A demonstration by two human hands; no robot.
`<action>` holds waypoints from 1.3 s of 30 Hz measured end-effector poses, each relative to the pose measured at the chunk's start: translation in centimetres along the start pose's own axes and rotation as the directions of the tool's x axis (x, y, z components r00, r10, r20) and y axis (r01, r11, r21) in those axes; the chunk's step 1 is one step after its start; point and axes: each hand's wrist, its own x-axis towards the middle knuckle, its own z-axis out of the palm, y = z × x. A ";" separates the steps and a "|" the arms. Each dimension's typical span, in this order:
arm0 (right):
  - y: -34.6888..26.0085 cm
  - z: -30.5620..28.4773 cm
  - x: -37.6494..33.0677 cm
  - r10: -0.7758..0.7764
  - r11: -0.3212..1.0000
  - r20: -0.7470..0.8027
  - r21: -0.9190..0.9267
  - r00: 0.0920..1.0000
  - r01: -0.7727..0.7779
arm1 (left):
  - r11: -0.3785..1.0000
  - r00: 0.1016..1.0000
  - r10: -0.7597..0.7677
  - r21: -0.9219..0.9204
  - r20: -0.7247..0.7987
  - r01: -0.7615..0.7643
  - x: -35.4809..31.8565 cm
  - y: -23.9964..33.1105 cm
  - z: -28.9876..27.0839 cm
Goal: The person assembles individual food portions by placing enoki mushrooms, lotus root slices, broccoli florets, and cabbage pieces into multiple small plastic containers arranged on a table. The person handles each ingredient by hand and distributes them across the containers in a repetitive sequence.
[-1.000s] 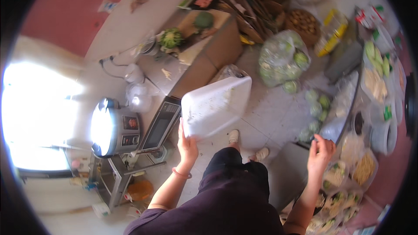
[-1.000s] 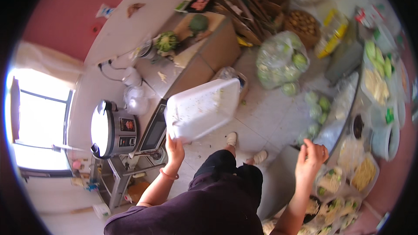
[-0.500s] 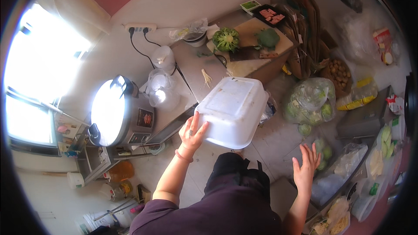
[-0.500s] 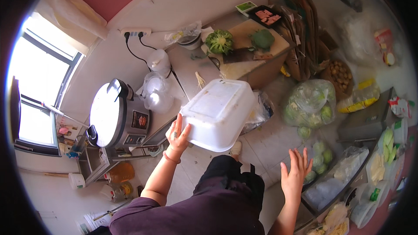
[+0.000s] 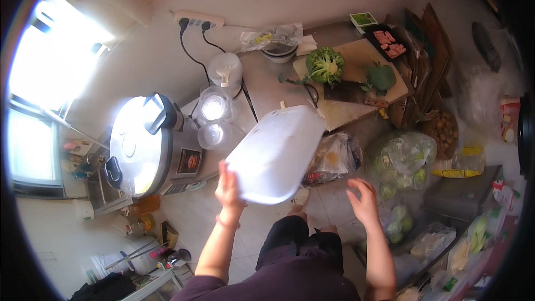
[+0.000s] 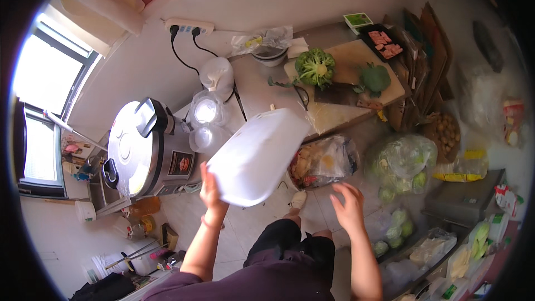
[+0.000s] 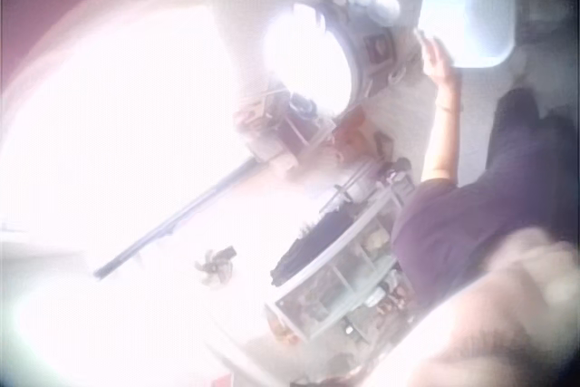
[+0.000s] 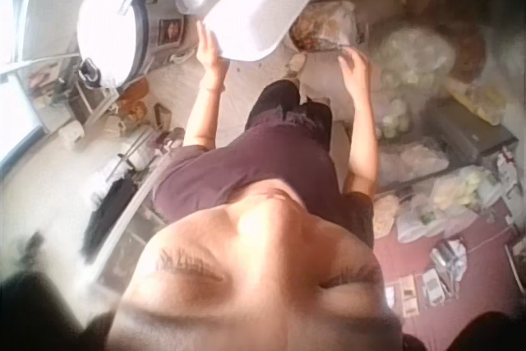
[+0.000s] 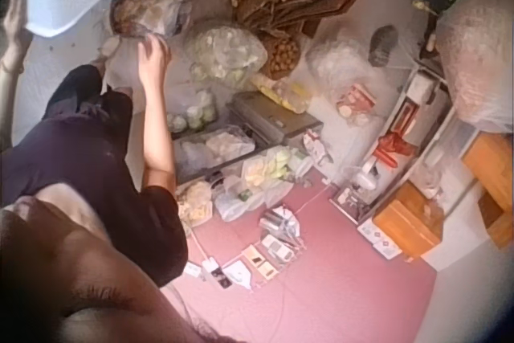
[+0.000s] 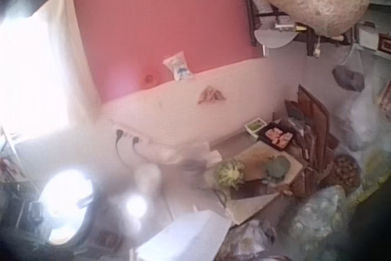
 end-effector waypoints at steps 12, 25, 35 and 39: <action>-2.1 26.3 29.4 -0.042 0.839 0.088 -0.538 0.995 0.083 | -0.072 0.149 -0.952 -0.669 0.267 0.740 -4.7 7.7 -3.9; 7.8 12.2 13.6 0.021 0.970 0.038 -0.244 0.999 -0.011 | -0.666 -0.125 -0.677 -0.530 0.726 0.526 1.8 9.7 13.4; -0.1 1.3 11.1 -0.238 0.573 0.352 0.803 0.905 -0.161 | -0.177 0.003 -0.722 -0.188 0.692 0.966 -1.8 19.2 18.2; 9.2 4.1 13.5 -0.691 0.722 0.269 0.275 0.671 0.634 | -0.862 0.045 -0.450 -0.447 0.892 0.241 2.0 24.7 21.5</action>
